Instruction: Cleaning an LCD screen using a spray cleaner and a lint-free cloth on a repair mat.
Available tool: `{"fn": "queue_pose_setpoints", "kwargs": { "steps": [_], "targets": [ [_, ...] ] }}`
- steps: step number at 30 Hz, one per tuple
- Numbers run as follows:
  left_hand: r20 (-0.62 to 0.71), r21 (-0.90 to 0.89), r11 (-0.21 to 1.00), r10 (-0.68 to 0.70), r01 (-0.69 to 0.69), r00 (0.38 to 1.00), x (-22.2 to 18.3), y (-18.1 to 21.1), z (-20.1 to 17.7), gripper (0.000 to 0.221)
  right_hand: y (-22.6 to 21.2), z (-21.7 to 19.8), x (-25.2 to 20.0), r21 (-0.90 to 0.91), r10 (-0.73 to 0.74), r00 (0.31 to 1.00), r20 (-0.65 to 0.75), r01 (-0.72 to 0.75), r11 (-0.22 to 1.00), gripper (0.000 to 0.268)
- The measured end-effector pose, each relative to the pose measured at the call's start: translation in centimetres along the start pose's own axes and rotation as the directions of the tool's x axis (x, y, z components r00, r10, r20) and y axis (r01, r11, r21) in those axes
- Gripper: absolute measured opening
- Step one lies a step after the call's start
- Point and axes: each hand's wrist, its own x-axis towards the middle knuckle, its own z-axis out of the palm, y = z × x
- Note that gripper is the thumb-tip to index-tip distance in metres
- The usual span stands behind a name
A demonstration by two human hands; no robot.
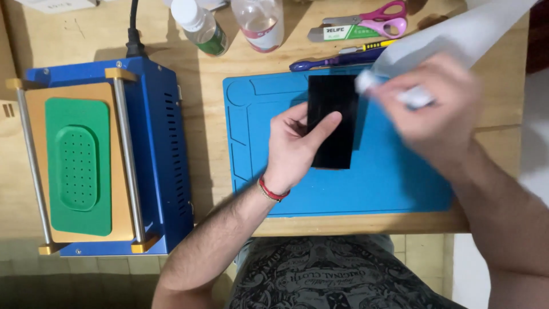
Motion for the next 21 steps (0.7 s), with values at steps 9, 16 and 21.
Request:
{"fn": "queue_pose_setpoints", "kwargs": {
  "steps": [9, 16, 21],
  "targets": [
    [-0.018, 0.023, 1.000, 0.018, -0.018, 1.000, -0.1, 2.2, 0.6, 0.022, 0.6, -0.3, -0.6, -0.022, 0.026, 0.995, -0.091, -0.028, 0.999, 0.011],
    [0.031, 0.257, 0.958, 0.119, -0.123, 0.992, 0.1, 2.5, 0.2, 0.032, -3.0, 1.1, 0.7, 0.153, 0.336, 0.830, 0.445, -0.440, 0.885, 0.015],
    [-0.138, 0.416, 0.865, 0.364, -0.279, 0.921, 1.4, 3.7, -1.7, 0.019, -3.3, -0.1, 0.8, 0.105, 0.361, 0.796, 0.487, -0.463, 0.880, 0.058]
  ]
}}
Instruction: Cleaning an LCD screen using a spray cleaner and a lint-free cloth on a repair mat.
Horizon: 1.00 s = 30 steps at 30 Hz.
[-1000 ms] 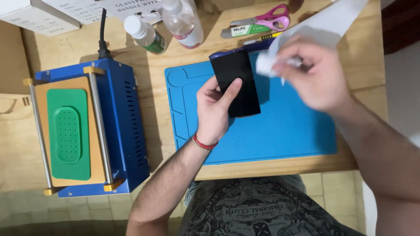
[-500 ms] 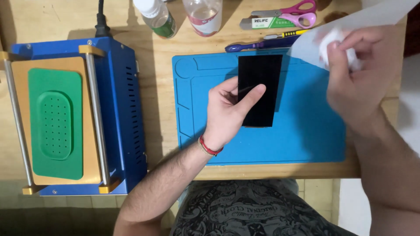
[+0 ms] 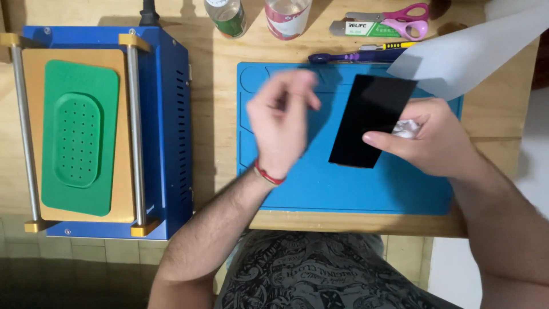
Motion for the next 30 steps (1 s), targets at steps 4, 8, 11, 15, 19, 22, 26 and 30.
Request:
{"fn": "queue_pose_setpoints", "kwargs": {
  "steps": [4, 8, 11, 15, 19, 22, 26, 30],
  "targets": [
    [-0.052, -0.193, 0.978, 0.067, -0.076, 0.996, -0.2, -1.0, -0.1, 0.025, 0.1, -0.5, -0.4, 0.037, 0.043, 0.999, -0.022, -0.043, 0.998, 0.044],
    [0.371, 0.056, 0.997, -0.073, 0.056, 0.926, -1.5, 0.0, 0.6, 0.051, 1.1, -0.2, -0.3, 0.134, 0.051, 0.999, 0.012, -0.052, 0.990, 0.013],
    [0.439, 0.375, 0.908, -0.351, 0.186, 0.827, -0.7, 3.7, 1.2, 0.119, 1.9, -0.2, -0.3, 0.159, 0.077, 0.997, 0.011, -0.078, 0.984, 0.019],
    [0.425, 0.471, 0.874, -0.345, 0.121, 0.837, -0.7, 2.6, 1.1, 0.099, 1.4, -0.4, -0.1, 0.049, 0.047, 0.999, 0.024, -0.048, 0.998, 0.038],
    [0.390, 0.284, 0.953, -0.016, -0.104, 0.921, -0.5, 1.5, 0.6, 0.031, 1.3, -0.5, -0.1, 0.031, 0.004, 1.000, 0.016, -0.005, 1.000, 0.038],
    [0.340, 0.243, 0.968, -0.025, -0.062, 0.940, -0.2, 1.0, 0.2, 0.032, 1.1, -0.7, -0.1, 0.006, 0.031, 0.999, 0.020, -0.031, 1.000, 0.046],
    [0.135, -0.018, 0.997, 0.083, -0.081, 0.987, 0.6, -0.2, -0.6, 0.049, 1.0, -1.0, -0.5, 0.011, 0.103, 0.994, -0.029, -0.103, 0.995, 0.040],
    [0.185, -0.061, 0.996, 0.079, -0.069, 0.979, 0.1, -1.1, -0.1, 0.023, 0.8, -1.3, -0.3, 0.040, 0.174, 0.984, -0.043, -0.172, 0.984, 0.053]
  ]
}}
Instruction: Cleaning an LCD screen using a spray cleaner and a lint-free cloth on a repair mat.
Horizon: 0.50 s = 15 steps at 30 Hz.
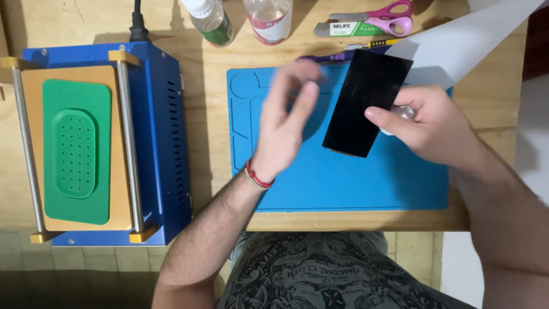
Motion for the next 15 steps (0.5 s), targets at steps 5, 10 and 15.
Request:
{"fn": "queue_pose_setpoints", "kwargs": {
  "steps": [5, 10, 15],
  "targets": [
    [0.417, -0.371, 0.854, -0.199, 0.366, 0.887, -1.7, -0.7, 1.8, 0.028, -0.8, 0.2, 0.1, 0.077, -0.106, 0.990, 0.089, 0.099, 0.992, 0.017],
    [0.026, -0.666, 0.666, -0.429, 0.336, 0.903, 0.1, -0.2, 1.0, 0.014, -0.8, -0.1, 0.0, -0.111, -0.111, 0.988, 0.107, 0.123, 0.986, 0.049],
    [-0.275, -0.547, 0.830, -0.303, 0.110, 0.912, -0.7, 0.4, 0.7, 0.011, -1.4, 1.0, -1.1, -0.198, -0.260, 0.958, -0.123, 0.233, 0.952, 0.021]
  ]
}}
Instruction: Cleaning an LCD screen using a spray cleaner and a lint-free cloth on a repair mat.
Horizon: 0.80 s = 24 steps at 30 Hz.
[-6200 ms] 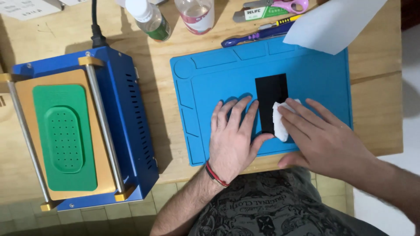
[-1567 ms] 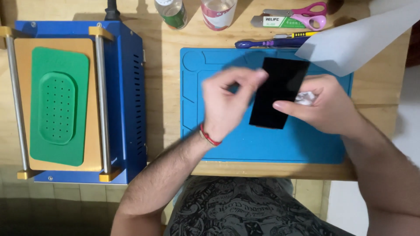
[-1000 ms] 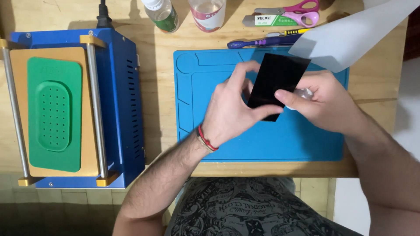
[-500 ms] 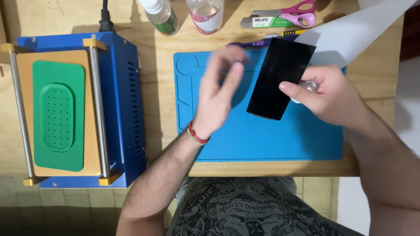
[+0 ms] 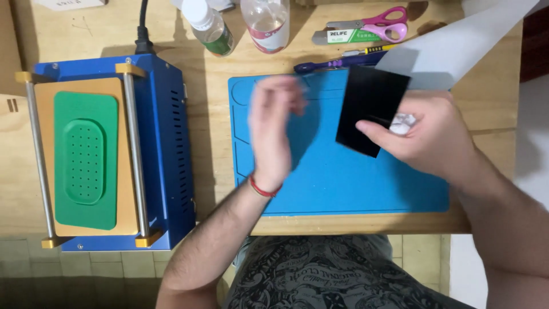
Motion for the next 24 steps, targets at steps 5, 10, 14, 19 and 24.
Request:
{"fn": "queue_pose_setpoints", "kwargs": {
  "steps": [5, 10, 14, 19, 24],
  "targets": [
    [0.681, 0.283, 0.958, -0.241, 0.056, 0.691, -2.9, -0.2, 1.5, 0.079, 0.6, 1.6, -1.3, -0.274, -0.223, 0.960, -0.171, 0.171, 0.946, 0.040],
    [0.638, 0.094, 0.912, -0.363, 0.400, 0.679, -2.3, -1.6, 0.9, 0.080, -2.1, 0.0, -0.3, -0.060, -0.284, 0.958, 0.045, 0.287, 0.956, 0.056],
    [0.593, -0.110, 0.714, -0.511, 0.692, 0.622, -1.8, 0.0, 1.8, 0.084, -2.4, -0.2, -0.4, -0.196, -0.429, 0.897, 0.106, 0.442, 0.875, 0.072],
    [0.618, -0.230, 0.641, -0.485, 0.732, 0.619, -2.4, -1.9, 0.4, 0.070, -1.6, -0.3, -0.8, -0.139, -0.330, 0.918, -0.220, 0.305, 0.942, 0.013],
    [0.627, -0.196, 0.616, -0.519, 0.763, 0.581, -3.2, -1.7, 0.9, 0.074, -0.6, -1.2, -0.8, -0.069, -0.129, 0.935, -0.330, 0.113, 0.991, 0.076]
  ]
}}
